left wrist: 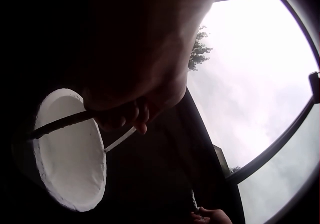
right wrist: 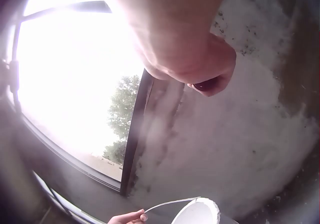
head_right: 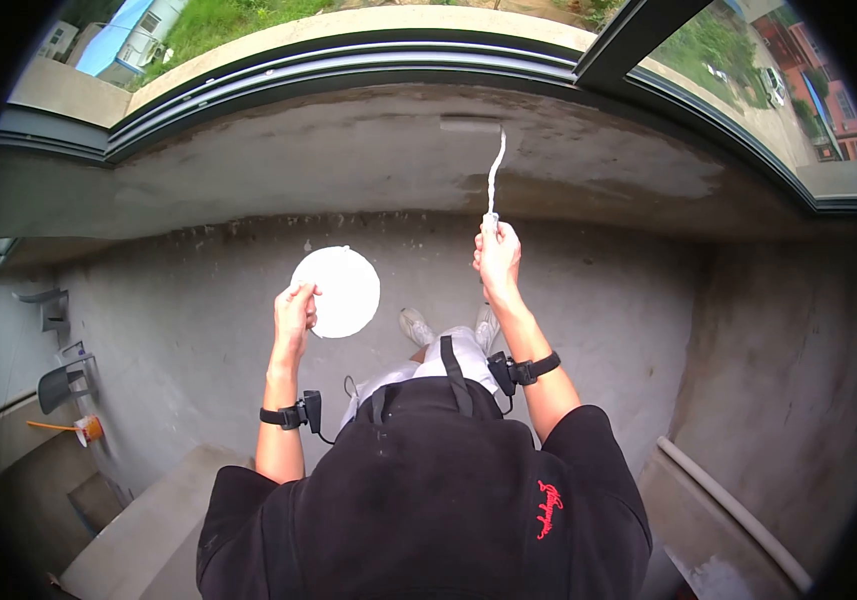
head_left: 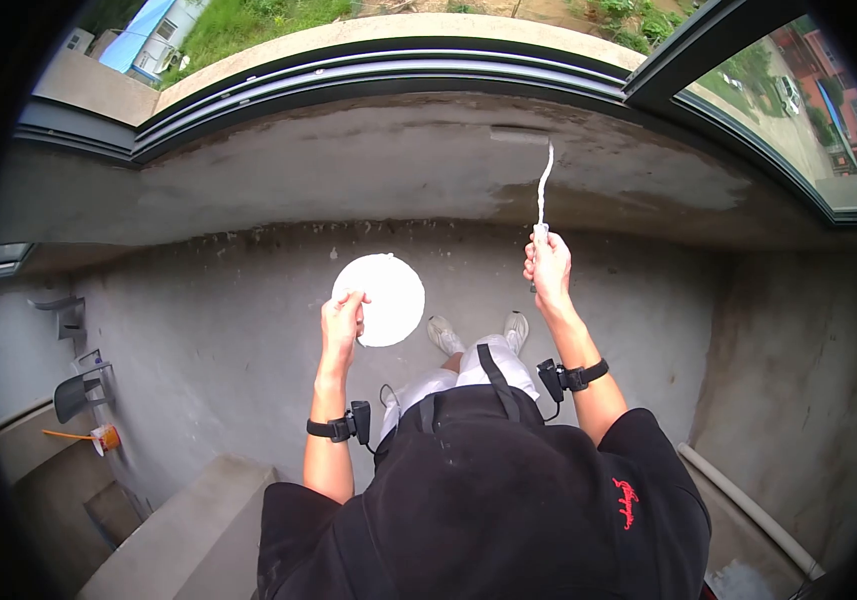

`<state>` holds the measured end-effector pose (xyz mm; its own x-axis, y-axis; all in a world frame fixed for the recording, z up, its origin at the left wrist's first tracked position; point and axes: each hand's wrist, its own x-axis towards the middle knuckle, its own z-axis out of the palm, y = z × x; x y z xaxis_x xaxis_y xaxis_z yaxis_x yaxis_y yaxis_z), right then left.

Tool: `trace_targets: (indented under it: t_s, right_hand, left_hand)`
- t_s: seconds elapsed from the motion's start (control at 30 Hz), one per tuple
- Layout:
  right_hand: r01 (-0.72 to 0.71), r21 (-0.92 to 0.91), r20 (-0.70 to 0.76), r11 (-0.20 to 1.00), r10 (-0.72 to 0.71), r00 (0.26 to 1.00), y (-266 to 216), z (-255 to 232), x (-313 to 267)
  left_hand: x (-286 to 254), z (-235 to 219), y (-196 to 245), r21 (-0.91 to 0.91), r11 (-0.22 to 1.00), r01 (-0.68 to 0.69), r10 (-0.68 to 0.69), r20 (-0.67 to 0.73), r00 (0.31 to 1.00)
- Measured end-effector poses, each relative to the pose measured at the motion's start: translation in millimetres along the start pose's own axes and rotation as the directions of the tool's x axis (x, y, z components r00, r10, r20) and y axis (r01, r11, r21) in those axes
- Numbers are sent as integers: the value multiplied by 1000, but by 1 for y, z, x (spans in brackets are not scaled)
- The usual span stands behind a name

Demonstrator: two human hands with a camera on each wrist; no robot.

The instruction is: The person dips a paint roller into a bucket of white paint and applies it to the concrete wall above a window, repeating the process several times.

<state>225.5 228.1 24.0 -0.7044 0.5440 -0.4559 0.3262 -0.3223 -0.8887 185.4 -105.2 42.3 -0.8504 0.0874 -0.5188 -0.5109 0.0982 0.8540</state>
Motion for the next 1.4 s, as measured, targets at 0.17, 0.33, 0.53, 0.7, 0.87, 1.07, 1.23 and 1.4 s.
trace_targets:
  t_s: [0.17, 0.33, 0.53, 0.7, 0.87, 1.07, 1.23, 1.4]
  right_hand:
    - [-22, 45, 16, 999, 21, 1000, 14, 1, 11]
    - [-98, 37, 34, 995, 96, 995, 38, 0, 34]
    - [-162, -53, -31, 985, 160, 987, 75, 5, 70]
    - [-150, -119, -69, 981, 143, 987, 84, 8, 72]
    - [-91, -41, -2, 995, 91, 996, 53, 8, 46]
    - [-34, 65, 55, 997, 30, 998, -1, 10, 3]
    - [-3, 64, 53, 998, 0, 999, -34, 9, -22]
    - [29, -1, 40, 1000, -29, 999, -19, 9, -13]
  left_hand:
    - [3, -4, -6, -7, 1000, 0, 0, -5, 1000]
    - [0, -2, -3, 12, 1000, 11, -11, -10, 1000]
    - [0, -5, -4, -20, 999, 30, -30, -21, 999]
    - [1, -5, -5, -6, 1000, 14, -14, -29, 999]
    - [3, -7, -7, -14, 1000, 16, -16, 3, 1000]
    - [4, -5, -5, -45, 999, 12, -10, 39, 999]
    - [4, -2, -3, -44, 999, 5, -2, 55, 998]
    - [5, -1, -4, -55, 998, 4, -2, 52, 999]
